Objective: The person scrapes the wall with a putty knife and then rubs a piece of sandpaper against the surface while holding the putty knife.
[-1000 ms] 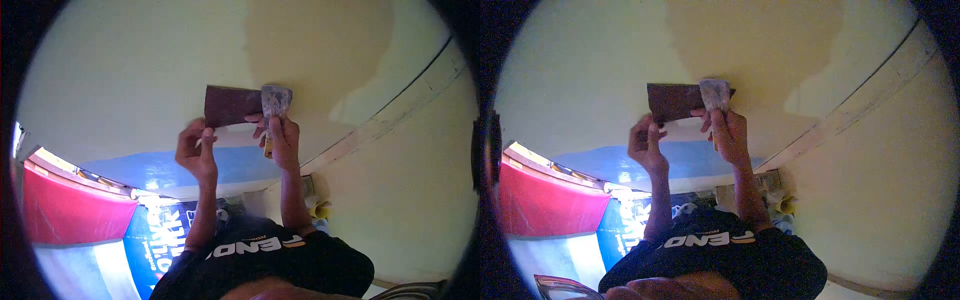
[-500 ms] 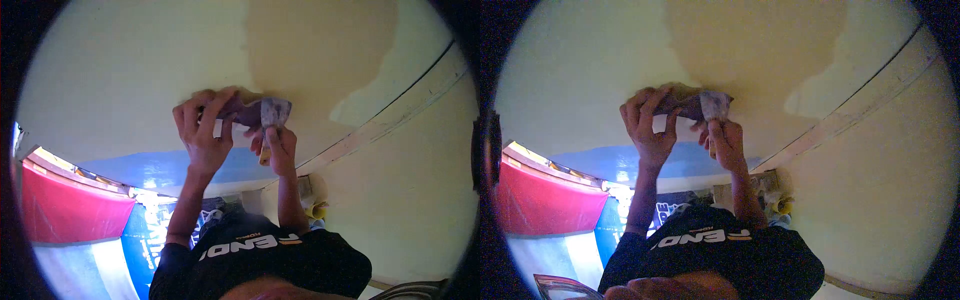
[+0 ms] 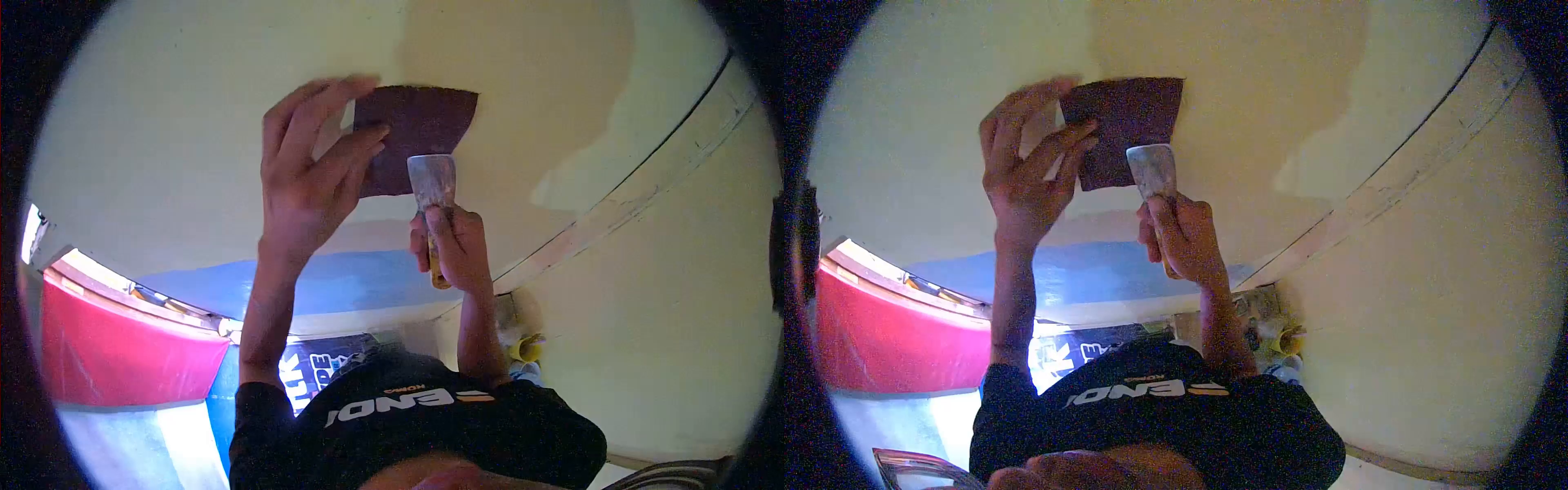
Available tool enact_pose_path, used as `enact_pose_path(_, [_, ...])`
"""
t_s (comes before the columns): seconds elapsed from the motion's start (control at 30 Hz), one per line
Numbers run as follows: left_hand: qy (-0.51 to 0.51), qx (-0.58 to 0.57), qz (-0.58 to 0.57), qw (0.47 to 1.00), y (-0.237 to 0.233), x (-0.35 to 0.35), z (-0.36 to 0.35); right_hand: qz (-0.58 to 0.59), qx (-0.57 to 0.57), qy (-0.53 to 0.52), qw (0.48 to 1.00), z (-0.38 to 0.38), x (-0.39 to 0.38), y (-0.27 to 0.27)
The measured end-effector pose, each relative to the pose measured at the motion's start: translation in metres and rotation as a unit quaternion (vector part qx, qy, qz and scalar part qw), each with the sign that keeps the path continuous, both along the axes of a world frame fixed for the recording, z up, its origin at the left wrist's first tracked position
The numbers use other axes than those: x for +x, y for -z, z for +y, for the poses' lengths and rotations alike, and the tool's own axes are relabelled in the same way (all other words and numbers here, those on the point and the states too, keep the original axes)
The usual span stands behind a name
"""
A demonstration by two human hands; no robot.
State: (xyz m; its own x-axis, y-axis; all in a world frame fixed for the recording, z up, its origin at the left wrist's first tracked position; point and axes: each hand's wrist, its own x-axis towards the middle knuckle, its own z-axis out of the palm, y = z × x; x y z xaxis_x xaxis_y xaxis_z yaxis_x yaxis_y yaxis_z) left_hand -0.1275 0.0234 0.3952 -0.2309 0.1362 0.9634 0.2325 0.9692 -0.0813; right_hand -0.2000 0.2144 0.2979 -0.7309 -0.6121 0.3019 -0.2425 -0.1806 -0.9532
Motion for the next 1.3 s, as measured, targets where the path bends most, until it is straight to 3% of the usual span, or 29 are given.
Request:
enact_pose_path(0.3, [-0.027, 0.079, 0.029, 0.996, 0.032, -0.008, 0.004, -0.026, -0.03, -0.017, 0.999, -0.015, 0.006, 0.014])
enact_pose_path(0.4, [-0.046, 0.083, 0.008, 0.995, 0.029, -0.003, 0.007, -0.033, -0.008, -0.005, 0.999, -0.019, 0.009, 0.003])
enact_pose_path(0.5, [-0.032, 0.084, -0.004, 0.996, 0.025, 0.0, 0.008, -0.088, -0.06, -0.019, 0.994, -0.026, 0.009, -0.006])
enact_pose_path(0.6, [-0.032, 0.066, 0.008, 0.997, 0.022, -0.001, 0.005, -0.053, -0.05, 0.003, 0.997, -0.038, 0.006, -0.03])
enact_pose_path(0.7, [-0.034, 0.082, 0.027, 0.996, 0.021, -0.002, 0.005, -0.113, -0.053, -0.002, 0.992, -0.034, 0.009, -0.033])
enact_pose_path(0.8, [-0.037, 0.096, 0.052, 0.993, 0.029, -0.005, 0.003, -0.128, -0.064, -0.028, 0.989, -0.027, 0.013, -0.004])
enact_pose_path(1.0, [-0.074, 0.108, 0.038, 0.991, 0.034, -0.003, 0.002, -0.117, -0.077, -0.016, 0.99, -0.033, 0.014, -0.036])
enact_pose_path(1.2, [-0.139, 0.137, 0.022, 0.98, 0.039, -0.001, 0.004, -0.118, -0.024, -0.055, 0.991, -0.025, 0.014, -0.017])
enact_pose_path(1.3, [-0.128, 0.127, 0.023, 0.983, 0.038, -0.002, 0.004, -0.074, -0.013, -0.034, 0.997, -0.029, 0.012, -0.032])
